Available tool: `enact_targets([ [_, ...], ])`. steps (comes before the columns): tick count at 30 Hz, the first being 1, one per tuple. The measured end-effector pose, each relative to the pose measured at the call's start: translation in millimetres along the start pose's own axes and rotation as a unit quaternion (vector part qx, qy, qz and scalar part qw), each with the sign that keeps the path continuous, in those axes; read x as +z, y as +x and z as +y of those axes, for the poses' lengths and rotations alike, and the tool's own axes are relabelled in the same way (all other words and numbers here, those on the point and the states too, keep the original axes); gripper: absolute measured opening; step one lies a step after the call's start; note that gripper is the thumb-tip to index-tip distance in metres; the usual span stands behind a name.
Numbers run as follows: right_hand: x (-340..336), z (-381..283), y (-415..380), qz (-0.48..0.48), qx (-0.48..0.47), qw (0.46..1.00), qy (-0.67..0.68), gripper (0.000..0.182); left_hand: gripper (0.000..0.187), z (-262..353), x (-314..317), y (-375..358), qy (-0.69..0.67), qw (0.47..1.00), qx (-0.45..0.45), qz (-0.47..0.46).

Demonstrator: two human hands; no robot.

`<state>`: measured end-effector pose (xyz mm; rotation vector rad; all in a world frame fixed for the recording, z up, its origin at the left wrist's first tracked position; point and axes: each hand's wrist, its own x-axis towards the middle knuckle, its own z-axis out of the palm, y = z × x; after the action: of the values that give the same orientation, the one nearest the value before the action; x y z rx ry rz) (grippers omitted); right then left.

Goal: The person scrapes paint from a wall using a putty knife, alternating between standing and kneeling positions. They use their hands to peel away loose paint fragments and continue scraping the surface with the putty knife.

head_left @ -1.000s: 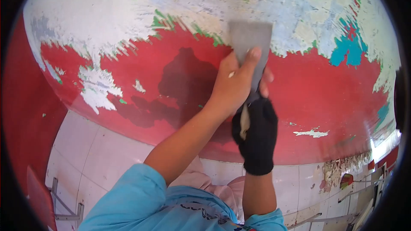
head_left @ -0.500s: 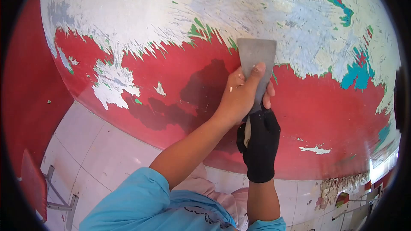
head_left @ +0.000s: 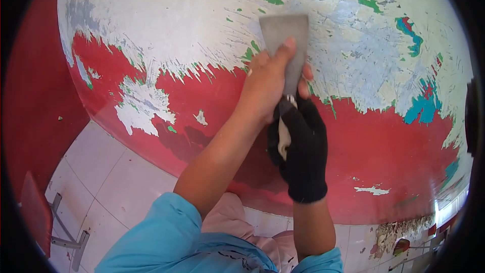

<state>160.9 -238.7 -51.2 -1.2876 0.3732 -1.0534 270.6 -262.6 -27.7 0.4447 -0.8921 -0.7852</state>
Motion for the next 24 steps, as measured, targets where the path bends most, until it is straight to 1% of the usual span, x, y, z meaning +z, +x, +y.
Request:
enact_targets([
  [2,7,0,-1,0.002,-0.002,1.000,0.018,0.012,0.033,-1,-1,-6,-0.004,0.999,-0.038,-0.009],
  [4,8,1,-2,0.006,-0.003,0.999,0.036,0.012,0.033,5,0,-3,-0.012,0.999,-0.036,-0.011],
  [6,6,1,-5,0.017,0.021,0.999,0.033,0.013,0.034,3,1,-5,-0.024,0.999,-0.039,-0.008],
  [8,4,-1,-9,0.028,0.042,0.998,0.029,0.013,0.035,-3,2,-8,-0.004,1.000,-0.026,0.005],
  [9,5,-3,-8,0.030,0.045,0.998,0.026,0.013,0.035,0,0,-4,-0.006,1.000,-0.022,0.001],
  [10,7,-3,-1,0.028,0.039,0.999,0.024,0.013,0.035,3,-3,0,0.021,1.000,-0.020,0.010],
  [11,10,0,10,0.012,-0.011,0.999,-0.047,0.013,0.035,6,-5,4,0.050,0.998,-0.021,0.018],
  [12,11,2,15,-0.004,-0.054,0.992,-0.117,0.014,0.035,7,-4,7,0.050,0.998,-0.023,0.018],
  [13,11,4,12,-0.004,-0.048,0.992,-0.118,0.014,0.035,8,-4,8,0.044,0.999,-0.010,0.020],
  [15,11,5,4,0.010,-0.013,0.997,-0.069,0.012,0.035,7,-4,4,0.040,0.999,0.010,0.024],
  [17,11,7,-2,0.023,0.015,0.999,-0.021,0.011,0.035,-5,-4,-9,-0.030,0.999,-0.029,-0.007],
  [18,10,7,-4,0.032,0.029,0.999,0.002,0.010,0.035,1,-6,-4,-0.031,0.999,-0.027,-0.008],
  [19,14,4,-1,0.035,0.031,0.999,0.002,0.010,0.034,9,-9,5,-0.001,1.000,-0.013,0.002],
  [20,20,-3,5,0.010,0.012,1.000,-0.006,0.011,0.034,12,-10,9,0.028,1.000,-0.002,0.012],
  [21,23,-6,7,-0.014,-0.005,1.000,-0.015,0.012,0.034,8,-9,6,0.026,1.000,-0.010,0.013],
  [22,21,-5,2,-0.009,-0.002,1.000,-0.014,0.012,0.033,7,-8,3,0.011,1.000,-0.015,0.008],
  [24,19,-2,-8,0.027,0.037,0.998,-0.034,0.011,0.033,8,-8,-1,-0.003,1.000,-0.010,0.000],
])
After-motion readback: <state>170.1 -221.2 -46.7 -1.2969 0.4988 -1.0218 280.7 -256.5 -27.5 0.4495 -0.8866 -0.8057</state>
